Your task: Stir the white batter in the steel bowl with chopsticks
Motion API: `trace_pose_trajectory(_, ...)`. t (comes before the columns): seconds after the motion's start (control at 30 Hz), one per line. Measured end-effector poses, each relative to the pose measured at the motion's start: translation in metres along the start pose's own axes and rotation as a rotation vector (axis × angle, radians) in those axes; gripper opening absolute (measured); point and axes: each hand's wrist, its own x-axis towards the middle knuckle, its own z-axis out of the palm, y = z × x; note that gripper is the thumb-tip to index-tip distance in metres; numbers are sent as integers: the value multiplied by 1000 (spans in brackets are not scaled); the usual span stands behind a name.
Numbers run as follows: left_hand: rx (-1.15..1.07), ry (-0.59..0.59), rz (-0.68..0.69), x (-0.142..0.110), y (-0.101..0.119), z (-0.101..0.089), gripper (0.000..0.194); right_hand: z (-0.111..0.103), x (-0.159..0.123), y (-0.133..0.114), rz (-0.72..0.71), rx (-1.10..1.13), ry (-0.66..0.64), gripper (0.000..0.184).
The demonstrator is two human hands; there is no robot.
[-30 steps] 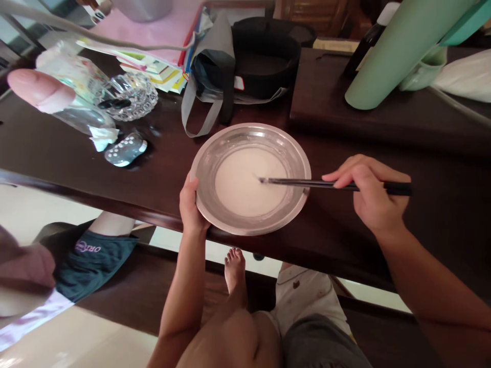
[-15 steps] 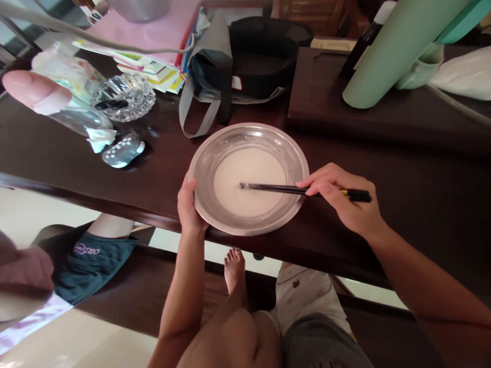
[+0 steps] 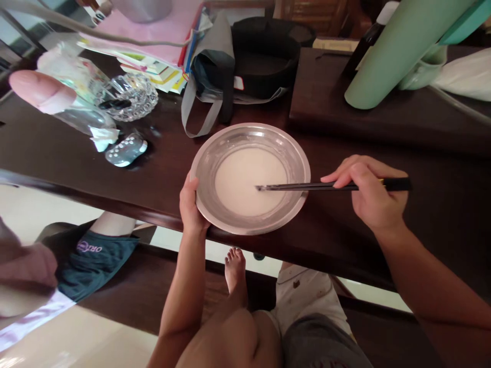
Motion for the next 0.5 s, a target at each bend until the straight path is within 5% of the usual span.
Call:
trace_pose_trajectory(0.13,-12,2,-10,0,1,1,37,1,0,-2,-41,-88,-258,22)
trace_pose_trajectory(0.33,10,6,-14,0,2,2,36,0,-1,1,-31,8,-20,34)
trace_pose_trajectory(0.5,-37,-3,-12,0,2,2,34,2,-2,-1,-58,-100,-215,22)
